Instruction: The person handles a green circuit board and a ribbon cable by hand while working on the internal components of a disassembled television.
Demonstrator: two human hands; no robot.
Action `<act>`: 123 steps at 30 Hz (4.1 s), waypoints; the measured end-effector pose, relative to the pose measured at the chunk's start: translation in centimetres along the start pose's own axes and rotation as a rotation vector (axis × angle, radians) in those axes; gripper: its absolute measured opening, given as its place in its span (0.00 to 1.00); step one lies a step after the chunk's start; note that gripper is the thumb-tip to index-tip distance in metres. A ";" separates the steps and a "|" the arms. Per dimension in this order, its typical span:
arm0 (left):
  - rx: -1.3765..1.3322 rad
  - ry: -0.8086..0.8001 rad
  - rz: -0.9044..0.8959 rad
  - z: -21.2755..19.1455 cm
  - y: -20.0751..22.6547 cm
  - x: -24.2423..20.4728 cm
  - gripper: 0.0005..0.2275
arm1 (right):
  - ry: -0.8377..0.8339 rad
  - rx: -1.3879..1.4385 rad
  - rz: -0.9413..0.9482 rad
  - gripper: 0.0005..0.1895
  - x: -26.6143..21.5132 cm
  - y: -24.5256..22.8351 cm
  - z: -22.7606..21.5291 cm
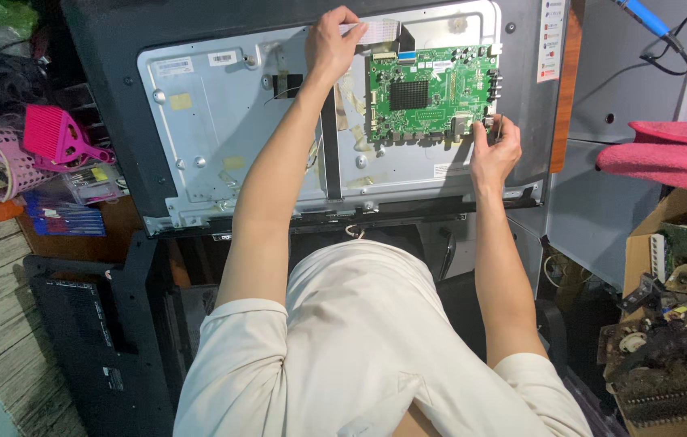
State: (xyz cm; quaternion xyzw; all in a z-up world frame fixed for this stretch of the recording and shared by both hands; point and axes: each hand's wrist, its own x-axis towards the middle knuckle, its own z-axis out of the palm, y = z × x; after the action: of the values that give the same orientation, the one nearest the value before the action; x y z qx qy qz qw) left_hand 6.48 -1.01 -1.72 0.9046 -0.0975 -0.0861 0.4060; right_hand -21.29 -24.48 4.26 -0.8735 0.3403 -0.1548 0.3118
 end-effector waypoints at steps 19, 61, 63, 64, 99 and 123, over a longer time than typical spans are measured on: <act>0.022 -0.009 -0.052 1.9 -0.4 2.4 0.06 | 0.006 -0.254 -0.168 0.14 4.1 1.0 -0.4; 0.170 0.272 0.139 -1.7 1.7 -2.7 0.20 | -0.142 -0.030 0.058 0.15 5.0 0.8 -1.7; 0.104 0.299 0.126 -3.4 4.0 -5.0 0.10 | -0.127 0.077 0.148 0.12 5.1 2.3 -1.2; 0.104 0.296 0.130 -2.8 4.0 -6.6 0.10 | -0.123 0.078 0.150 0.12 5.1 2.3 -1.3; -0.767 -0.301 -0.375 -2.5 -0.1 -16.4 0.14 | -0.288 0.559 0.413 0.06 -1.9 0.0 -3.4; -0.630 -0.307 -0.337 0.8 1.7 -16.7 0.13 | -0.280 0.341 0.225 0.07 3.6 2.8 -3.4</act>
State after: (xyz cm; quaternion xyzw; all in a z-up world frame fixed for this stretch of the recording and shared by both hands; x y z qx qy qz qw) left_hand -9.98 1.42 0.25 0.7154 0.0241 -0.3117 0.6249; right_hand -21.71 -30.10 5.22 -0.7777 0.3578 -0.0520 0.5142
